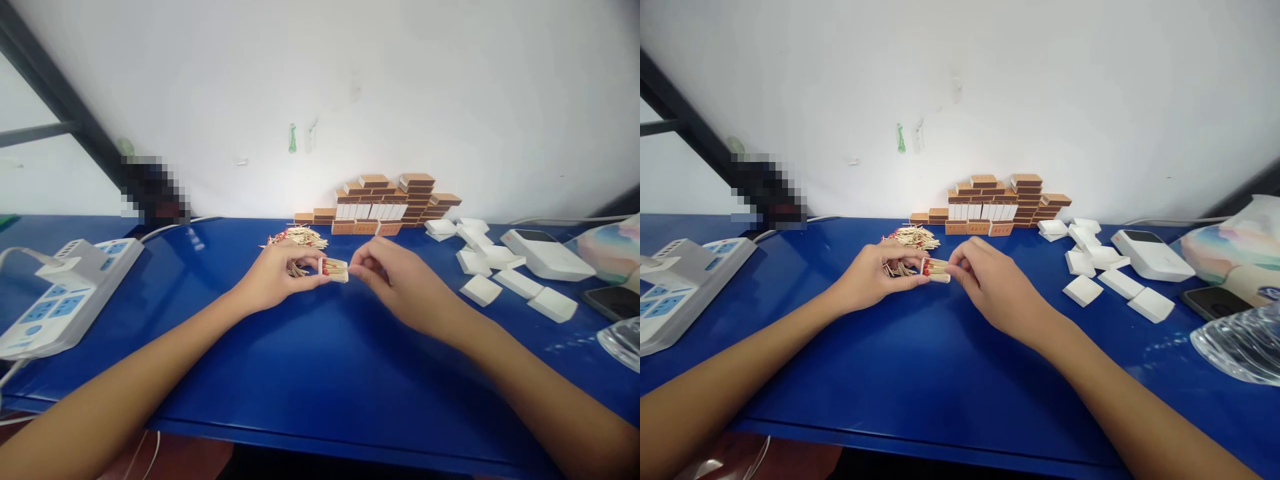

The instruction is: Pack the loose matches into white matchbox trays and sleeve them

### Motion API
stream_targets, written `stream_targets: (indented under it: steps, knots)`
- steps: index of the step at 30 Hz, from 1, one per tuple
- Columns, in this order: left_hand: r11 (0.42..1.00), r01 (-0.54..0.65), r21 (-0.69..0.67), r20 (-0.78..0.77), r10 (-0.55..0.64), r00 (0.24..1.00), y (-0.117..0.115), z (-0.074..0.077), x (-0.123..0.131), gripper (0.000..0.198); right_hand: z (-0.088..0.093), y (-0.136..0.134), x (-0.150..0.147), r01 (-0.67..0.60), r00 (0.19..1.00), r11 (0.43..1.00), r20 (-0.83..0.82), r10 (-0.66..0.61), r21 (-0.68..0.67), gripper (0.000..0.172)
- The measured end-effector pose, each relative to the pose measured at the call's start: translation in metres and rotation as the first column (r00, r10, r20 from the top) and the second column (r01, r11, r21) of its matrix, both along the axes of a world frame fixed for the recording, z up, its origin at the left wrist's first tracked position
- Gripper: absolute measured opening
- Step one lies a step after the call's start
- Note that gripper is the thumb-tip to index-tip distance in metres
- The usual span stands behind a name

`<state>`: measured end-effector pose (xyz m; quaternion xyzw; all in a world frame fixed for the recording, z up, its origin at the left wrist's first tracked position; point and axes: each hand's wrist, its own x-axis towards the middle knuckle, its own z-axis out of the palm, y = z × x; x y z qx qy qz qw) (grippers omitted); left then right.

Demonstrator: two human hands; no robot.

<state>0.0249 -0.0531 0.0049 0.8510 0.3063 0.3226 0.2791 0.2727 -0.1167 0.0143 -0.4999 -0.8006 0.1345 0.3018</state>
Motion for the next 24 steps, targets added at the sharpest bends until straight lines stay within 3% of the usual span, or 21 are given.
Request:
stream_targets:
  steps: [5,10,13,16,20,24]
  knots:
    - [0.998,0.054,-0.033,0.026,-0.053,0.998,-0.006,0.001,0.005,0.034,-0.004,0.003,-0.005,0.015,0.999,0.998,-0.039,-0.013,0.062,0.011]
    - [0.995,-0.104,0.007,0.062,0.104,0.993,0.001,0.005,0.001,0.036,-0.011,0.019,0.001,0.133,0.989,0.984,-0.083,-0.124,0.121,0.008]
    - [0.974,-0.217,0.065,0.064,0.213,0.975,0.007,0.009,-0.005,0.036,-0.022,0.036,0.002,0.04,0.999,0.998,-0.008,-0.04,0.042,0.007]
    - [0.966,-0.242,0.094,0.051,0.239,0.97,0.01,0.013,-0.008,0.037,-0.032,0.05,-0.003,-0.062,0.997,0.998,0.049,0.062,-0.001,0.011]
    - [0.968,-0.23,0.103,0.051,0.226,0.973,0.011,0.014,-0.009,0.037,-0.034,0.056,-0.009,-0.075,0.987,0.997,0.14,0.074,0.005,0.009]
    - [0.97,-0.224,0.093,0.044,0.22,0.974,0.01,0.009,-0.008,0.037,-0.029,0.049,-0.003,-0.065,0.994,0.996,0.087,0.06,0.064,0.012]
